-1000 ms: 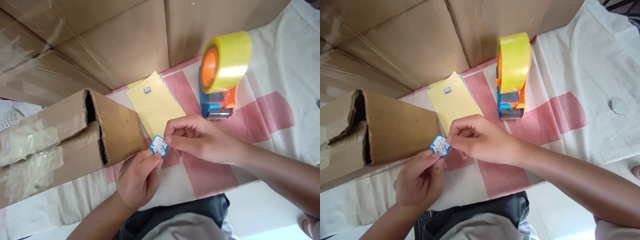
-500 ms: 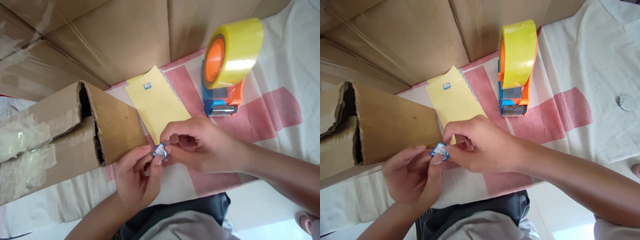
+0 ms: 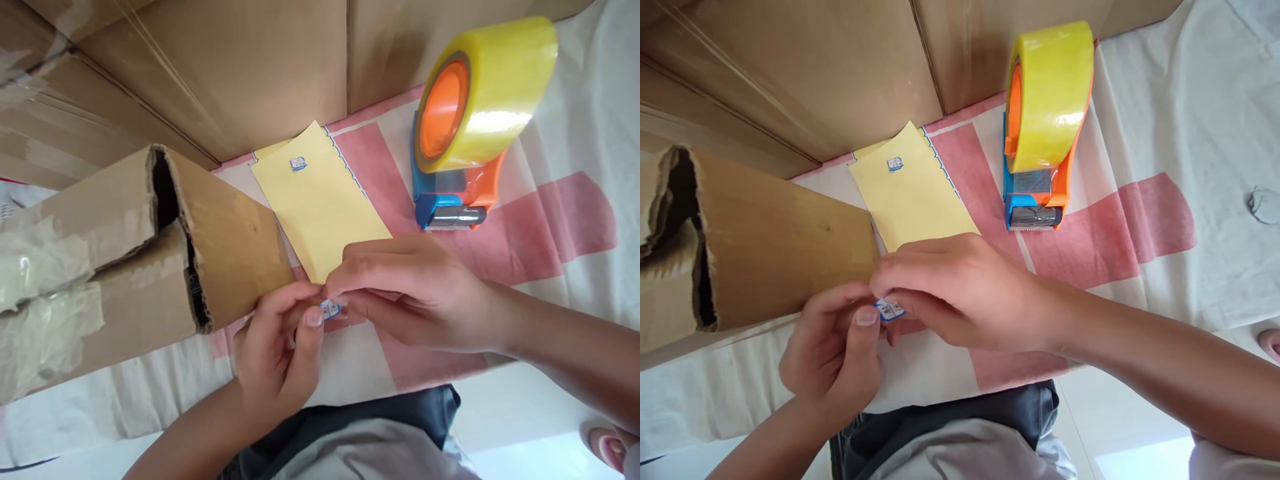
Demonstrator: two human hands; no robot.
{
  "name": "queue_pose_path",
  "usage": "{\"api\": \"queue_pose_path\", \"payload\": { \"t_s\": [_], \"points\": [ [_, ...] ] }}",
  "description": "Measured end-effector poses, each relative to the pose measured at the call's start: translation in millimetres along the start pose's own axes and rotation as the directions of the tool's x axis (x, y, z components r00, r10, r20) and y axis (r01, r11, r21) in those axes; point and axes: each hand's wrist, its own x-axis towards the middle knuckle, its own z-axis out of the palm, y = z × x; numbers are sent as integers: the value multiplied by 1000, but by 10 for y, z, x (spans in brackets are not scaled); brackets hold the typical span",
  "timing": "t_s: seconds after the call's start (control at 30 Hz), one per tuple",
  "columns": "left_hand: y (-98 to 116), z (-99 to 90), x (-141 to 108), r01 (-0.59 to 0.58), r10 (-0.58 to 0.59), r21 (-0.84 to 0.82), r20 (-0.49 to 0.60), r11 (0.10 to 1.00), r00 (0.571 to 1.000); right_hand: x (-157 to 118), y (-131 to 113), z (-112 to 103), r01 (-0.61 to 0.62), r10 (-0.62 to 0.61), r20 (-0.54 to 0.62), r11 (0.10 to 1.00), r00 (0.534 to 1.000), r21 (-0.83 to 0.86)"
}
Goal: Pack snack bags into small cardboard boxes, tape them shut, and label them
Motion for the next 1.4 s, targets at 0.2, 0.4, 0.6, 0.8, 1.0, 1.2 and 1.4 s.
{"api": "queue_pose_path", "payload": {
  "t_s": [0.2,0.4,0.6,0.8,1.0,1.2,1.4],
  "points": [
    [47,-19,63,61,-62,32,42,998,997,-6,22,25,18,-19,-13,999,1000,-26],
    [91,2,83,103,-100,-75,49,992,994,-38,31,112,-29,28,4,993,1000,112],
    [124,14,88,155,-153,-137,31,978,988,-89,70,180,63,-63,-86,998,994,-4],
    [142,23,78,187,-185,-172,28,967,982,-113,97,147,130,-137,-26,977,990,-170],
    [155,26,78,192,-189,-206,35,959,981,-68,-5,169,-68,59,-120,995,991,-68],
    [123,-22,77,175,-164,-219,68,960,984,14,-66,128,-120,124,-69,991,990,64],
    [92,-38,80,178,-165,-242,72,954,984,22,-90,115,-126,128,-83,992,988,30]
  ]
}}
